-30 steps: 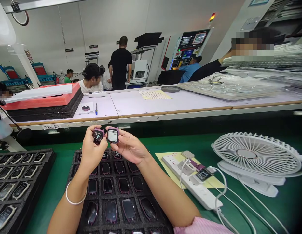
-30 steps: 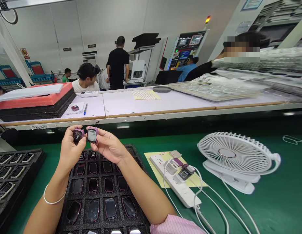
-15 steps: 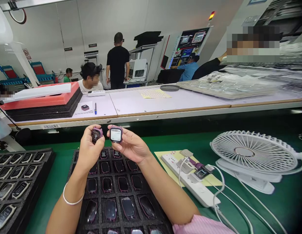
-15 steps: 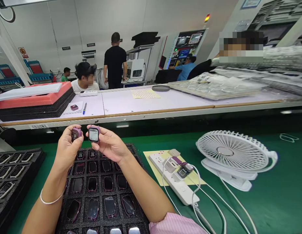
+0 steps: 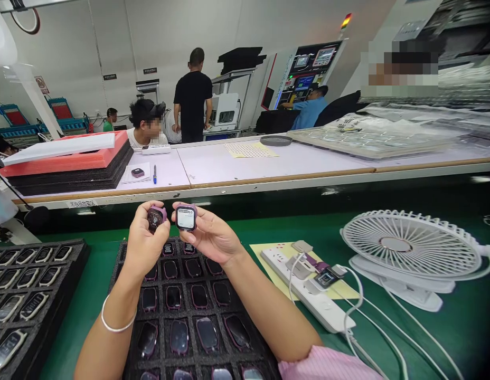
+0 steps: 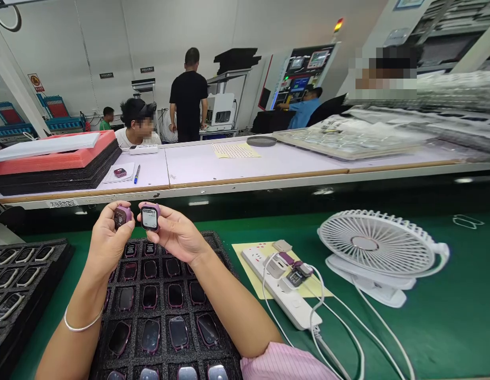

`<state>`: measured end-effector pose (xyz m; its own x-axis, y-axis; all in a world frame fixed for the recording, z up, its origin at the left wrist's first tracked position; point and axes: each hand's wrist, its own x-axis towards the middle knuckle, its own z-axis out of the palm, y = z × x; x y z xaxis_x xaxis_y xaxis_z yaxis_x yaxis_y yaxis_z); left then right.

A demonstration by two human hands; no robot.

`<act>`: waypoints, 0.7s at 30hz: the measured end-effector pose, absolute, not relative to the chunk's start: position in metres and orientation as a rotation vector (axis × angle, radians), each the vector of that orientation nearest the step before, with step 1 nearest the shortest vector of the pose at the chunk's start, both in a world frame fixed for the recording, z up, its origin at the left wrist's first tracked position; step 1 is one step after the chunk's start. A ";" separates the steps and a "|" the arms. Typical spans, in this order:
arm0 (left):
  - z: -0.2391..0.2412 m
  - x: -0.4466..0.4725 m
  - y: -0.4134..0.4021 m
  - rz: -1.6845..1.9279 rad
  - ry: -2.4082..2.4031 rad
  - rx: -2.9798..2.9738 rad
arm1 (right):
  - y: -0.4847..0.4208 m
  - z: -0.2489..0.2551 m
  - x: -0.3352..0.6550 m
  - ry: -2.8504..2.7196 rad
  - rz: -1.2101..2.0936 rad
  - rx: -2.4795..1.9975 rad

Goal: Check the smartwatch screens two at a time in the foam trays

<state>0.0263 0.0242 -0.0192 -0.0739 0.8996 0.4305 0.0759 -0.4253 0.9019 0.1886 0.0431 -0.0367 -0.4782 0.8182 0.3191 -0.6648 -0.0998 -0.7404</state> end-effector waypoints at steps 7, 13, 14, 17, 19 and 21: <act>-0.019 0.027 0.024 1.571 1.054 1.521 | 0.043 -0.038 0.188 -1.084 1.789 -0.190; -0.020 0.028 0.025 1.580 1.034 1.505 | 0.044 -0.040 0.188 -1.105 1.780 -0.185; -0.020 0.029 0.025 1.580 1.025 1.496 | 0.044 -0.040 0.188 -1.111 1.776 -0.191; -0.020 0.030 0.026 1.574 1.014 1.483 | 0.044 -0.040 0.187 -1.117 1.773 -0.202; -0.020 0.030 0.026 1.567 1.018 1.484 | 0.044 -0.040 0.187 -1.110 1.782 -0.198; -0.020 0.030 0.025 1.562 1.021 1.491 | 0.044 -0.039 0.187 -1.104 1.793 -0.189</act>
